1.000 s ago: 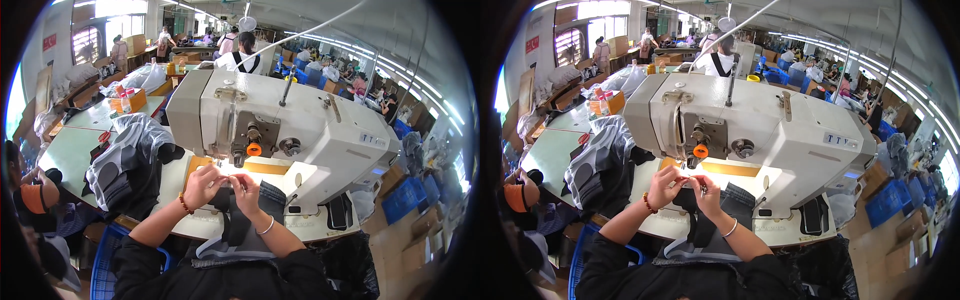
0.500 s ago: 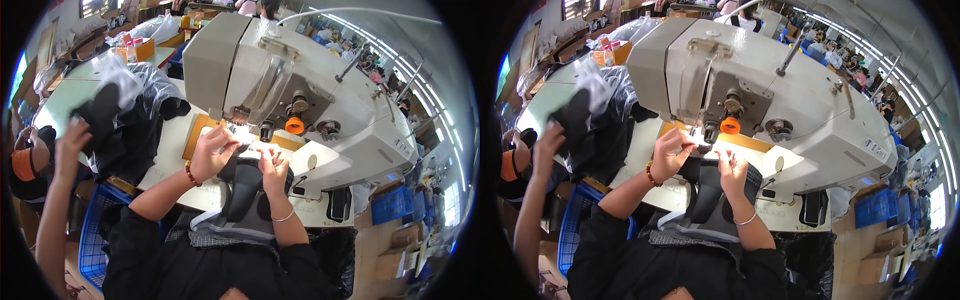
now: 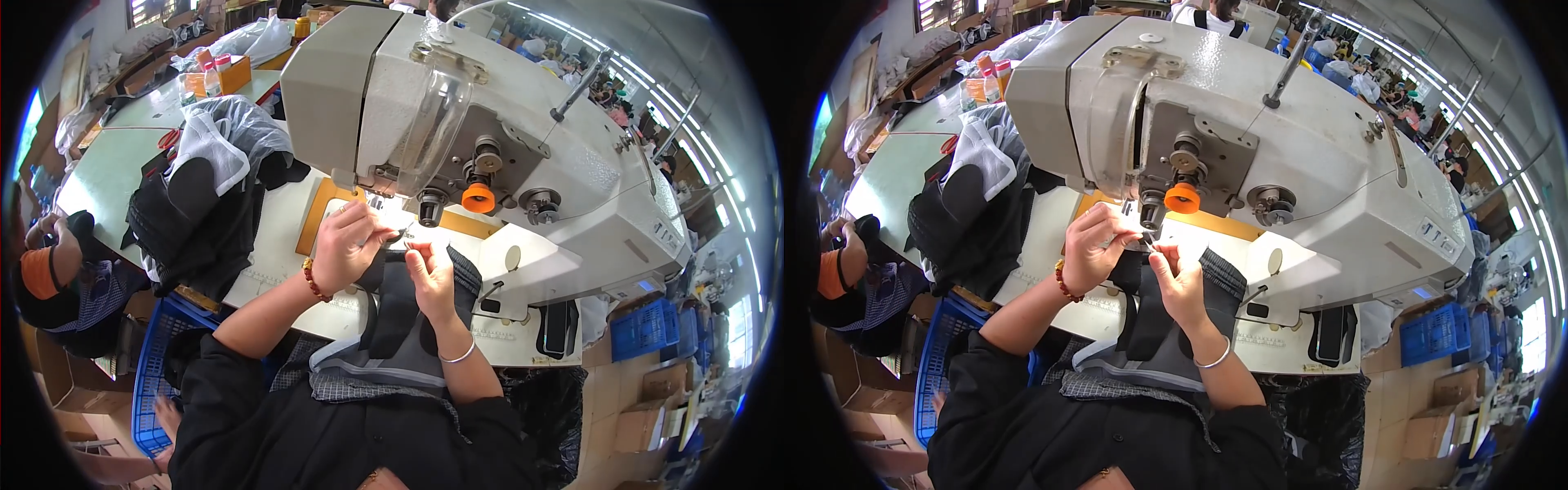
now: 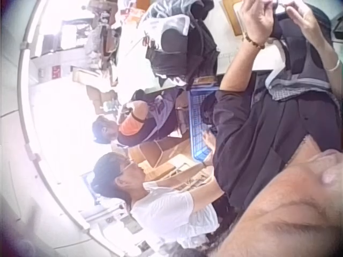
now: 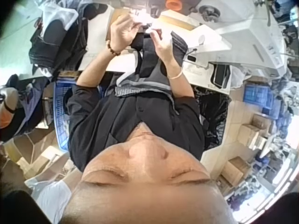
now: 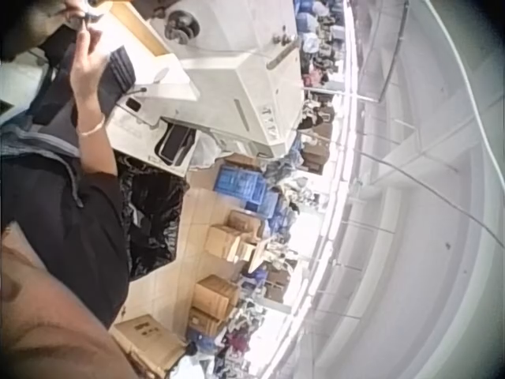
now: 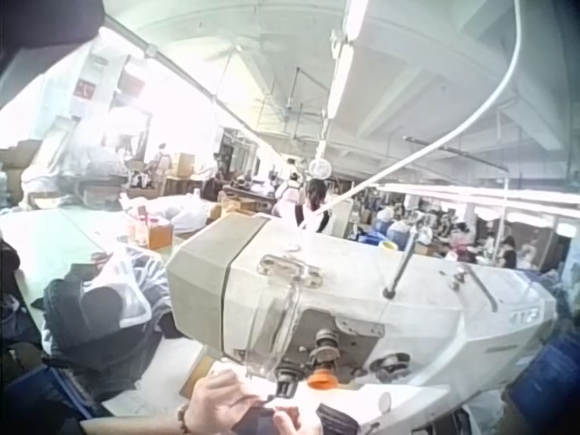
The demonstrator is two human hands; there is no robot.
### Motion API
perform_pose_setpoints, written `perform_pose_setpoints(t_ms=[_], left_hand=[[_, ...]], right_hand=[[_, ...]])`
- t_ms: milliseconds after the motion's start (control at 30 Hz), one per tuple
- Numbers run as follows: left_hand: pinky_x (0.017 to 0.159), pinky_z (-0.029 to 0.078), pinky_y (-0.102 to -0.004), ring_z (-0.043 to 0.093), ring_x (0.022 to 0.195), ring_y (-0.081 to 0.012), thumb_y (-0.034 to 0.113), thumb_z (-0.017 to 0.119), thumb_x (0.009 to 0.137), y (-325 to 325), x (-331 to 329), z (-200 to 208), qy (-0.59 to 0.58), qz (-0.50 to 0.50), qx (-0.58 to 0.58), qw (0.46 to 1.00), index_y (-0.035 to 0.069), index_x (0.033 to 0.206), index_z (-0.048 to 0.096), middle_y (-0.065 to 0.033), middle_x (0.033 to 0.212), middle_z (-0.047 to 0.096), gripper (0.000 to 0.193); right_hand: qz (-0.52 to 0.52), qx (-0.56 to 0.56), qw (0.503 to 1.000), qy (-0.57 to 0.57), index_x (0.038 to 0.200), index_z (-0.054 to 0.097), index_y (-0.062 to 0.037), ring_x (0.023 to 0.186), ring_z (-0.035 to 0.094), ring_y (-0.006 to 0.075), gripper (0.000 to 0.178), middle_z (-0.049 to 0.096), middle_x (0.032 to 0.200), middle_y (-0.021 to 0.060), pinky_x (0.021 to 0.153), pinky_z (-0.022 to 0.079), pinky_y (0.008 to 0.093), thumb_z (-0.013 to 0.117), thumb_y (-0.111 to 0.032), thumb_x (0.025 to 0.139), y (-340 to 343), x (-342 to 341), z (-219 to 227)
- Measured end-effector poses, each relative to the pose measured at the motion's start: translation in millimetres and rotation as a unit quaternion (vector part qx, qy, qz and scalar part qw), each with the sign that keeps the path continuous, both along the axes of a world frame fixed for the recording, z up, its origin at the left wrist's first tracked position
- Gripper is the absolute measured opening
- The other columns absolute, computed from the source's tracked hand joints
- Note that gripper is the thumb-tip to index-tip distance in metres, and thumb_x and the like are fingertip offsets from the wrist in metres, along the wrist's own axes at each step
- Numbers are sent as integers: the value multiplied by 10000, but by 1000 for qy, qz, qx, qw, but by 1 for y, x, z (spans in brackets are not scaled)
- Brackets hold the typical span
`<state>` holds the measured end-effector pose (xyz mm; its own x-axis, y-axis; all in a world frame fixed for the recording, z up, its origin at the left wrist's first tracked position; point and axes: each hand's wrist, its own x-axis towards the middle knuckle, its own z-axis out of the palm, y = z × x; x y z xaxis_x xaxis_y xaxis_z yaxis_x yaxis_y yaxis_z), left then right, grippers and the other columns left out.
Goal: Stitching shoe components using an industrial sewing machine and adjusting the bobbin case with a screwdriver.
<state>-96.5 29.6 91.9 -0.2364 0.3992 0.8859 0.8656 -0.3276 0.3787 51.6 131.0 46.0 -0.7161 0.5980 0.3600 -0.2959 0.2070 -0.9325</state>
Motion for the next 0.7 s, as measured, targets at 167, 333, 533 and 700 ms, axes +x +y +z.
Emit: perform_pose_setpoints(t_ms=[167, 333, 533, 700], left_hand=[[582, 470, -327, 577, 677, -222, 49, 773, 698, 1, -2, 0, 66, 19, 9, 998, 59, 810, 681, -43, 742, 576, 146], [574, 469, -320, 570, 668, -213, 50, 776, 680, 1, -3, 3, 84, 21, 12, 996, 56, 810, 681, -35, 745, 570, 161], [545, 464, -317, 570, 657, -206, 59, 782, 669, 0, -10, -2, 105, 27, 7, 994, 48, 788, 660, -30, 739, 554, 171], [582, 493, -326, 601, 696, -220, -13, 767, 651, -2, -10, 1, 136, 13, 8, 991, 42, 822, 687, -39, 766, 605, 196]], right_hand=[[23, -65, 997, 34, 1072, 581, 34, 861, 571, 60, 157, 642, 978, 41, 786, 461, 196, 608, -66, 954, -3, -10, 11], [-8, -35, 999, 30, 1053, 557, 9, 589, 453, 47, 187, 571, 799, 16, 512, 364, 184, 579, -164, 985, -1, -12, 9], [20, -72, 991, 114, 977, 595, 5, 556, 397, 28, 247, 530, 733, -7, 489, 290, 168, 612, -241, 975, 0, -11, 16], [-64, -64, 996, 0, 803, 604, 5, 577, 415, -4, 160, 499, 633, -80, 525, 329, 185, 689, -86, 903, -3, -17, 30]])
